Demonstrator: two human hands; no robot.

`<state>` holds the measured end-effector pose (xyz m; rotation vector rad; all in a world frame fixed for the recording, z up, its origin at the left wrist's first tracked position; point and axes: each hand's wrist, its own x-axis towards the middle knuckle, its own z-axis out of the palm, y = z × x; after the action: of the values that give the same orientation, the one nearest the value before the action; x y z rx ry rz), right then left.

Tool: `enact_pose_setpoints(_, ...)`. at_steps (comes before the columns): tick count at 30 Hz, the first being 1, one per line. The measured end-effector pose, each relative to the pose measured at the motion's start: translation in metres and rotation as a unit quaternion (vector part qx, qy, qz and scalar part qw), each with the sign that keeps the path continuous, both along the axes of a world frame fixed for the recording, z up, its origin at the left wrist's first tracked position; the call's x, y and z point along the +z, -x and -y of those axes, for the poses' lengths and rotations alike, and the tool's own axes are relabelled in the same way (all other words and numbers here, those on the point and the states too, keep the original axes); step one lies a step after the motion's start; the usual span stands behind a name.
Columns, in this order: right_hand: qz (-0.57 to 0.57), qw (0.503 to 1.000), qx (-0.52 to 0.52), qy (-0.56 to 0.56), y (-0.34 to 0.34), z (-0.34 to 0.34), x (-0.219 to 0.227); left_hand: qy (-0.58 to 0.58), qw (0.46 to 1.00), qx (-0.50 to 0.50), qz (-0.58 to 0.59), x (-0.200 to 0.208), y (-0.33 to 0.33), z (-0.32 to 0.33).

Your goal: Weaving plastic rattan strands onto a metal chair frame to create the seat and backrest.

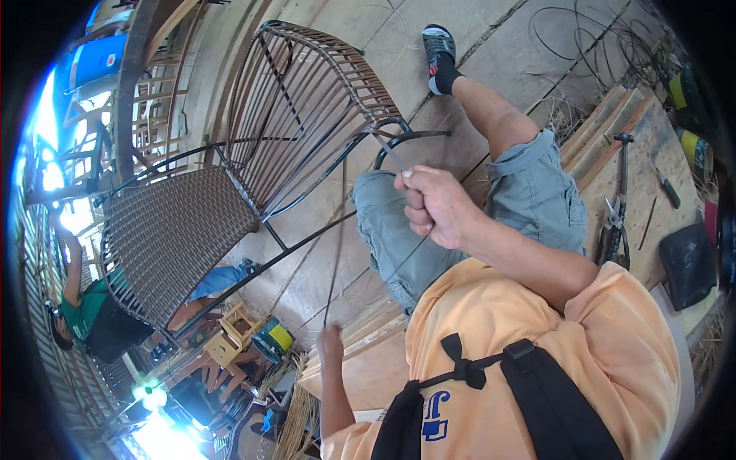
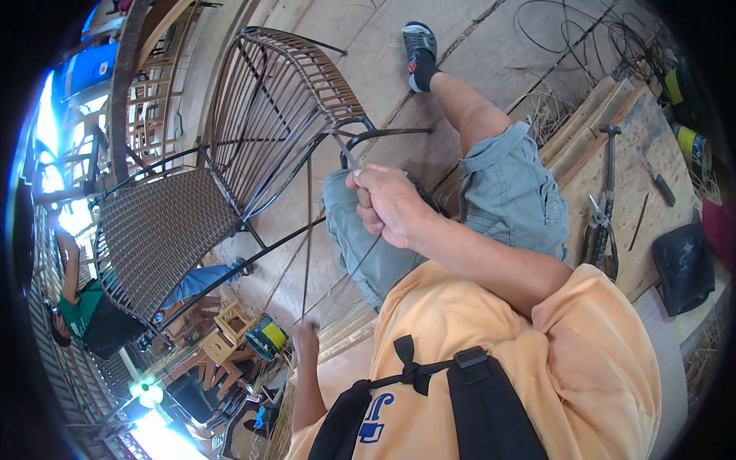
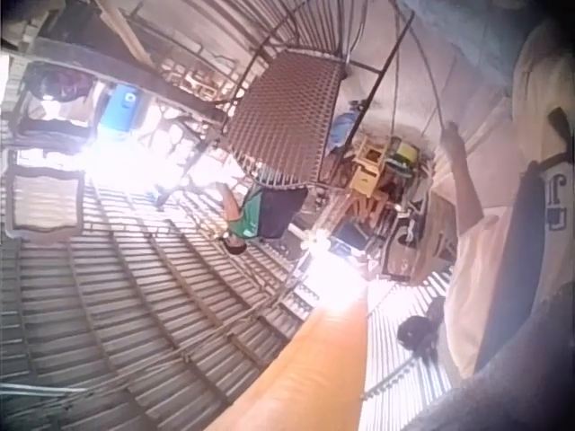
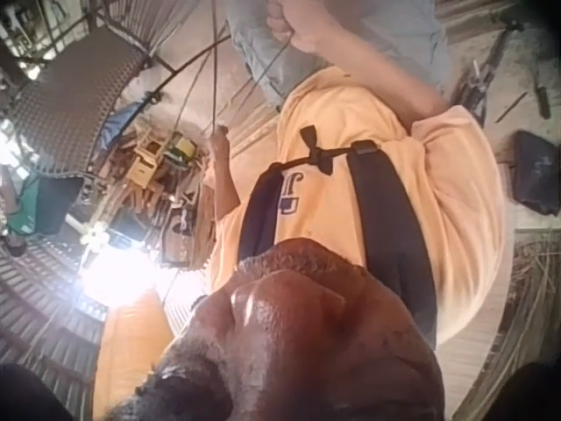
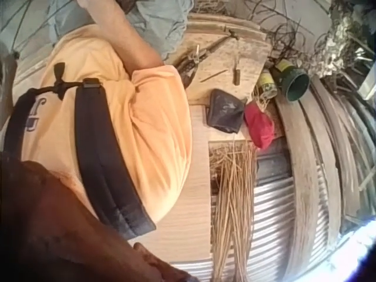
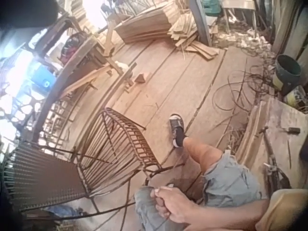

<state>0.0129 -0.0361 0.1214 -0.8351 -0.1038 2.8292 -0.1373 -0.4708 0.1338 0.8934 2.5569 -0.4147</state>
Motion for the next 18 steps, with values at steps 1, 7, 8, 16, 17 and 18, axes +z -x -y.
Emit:
enact_pose_setpoints(1,0.001,1.0,-0.003,-0.006,-0.002,0.002,0.001,-0.025,0.998,-0.042,-0.03,0.009,-0.018,0.063)
enact_pose_setpoints(7,0.002,0.998,0.016,-0.058,0.0,0.012,-0.006,0.291,0.94,0.169,0.051,-0.025,-0.163,0.387)
enact_pose_setpoints(8,0.013,0.997,0.011,-0.075,-0.007,0.005,-0.012,0.266,0.956,0.11,0.057,-0.055,-0.142,0.298)
enact_pose_setpoints(16,0.058,0.985,0.047,-0.155,-0.011,-0.003,-0.007,-0.398,0.914,0.067,-0.046,-0.061,0.035,-0.269)
enact_pose_setpoints(17,0.058,0.983,0.045,-0.165,-0.008,-0.003,-0.005,-0.369,0.925,0.047,-0.077,-0.082,0.048,-0.292)
enact_pose_setpoints(18,0.065,0.981,0.054,-0.172,-0.007,-0.003,-0.004,-0.339,0.934,0.026,-0.107,-0.1,0.06,-0.31)
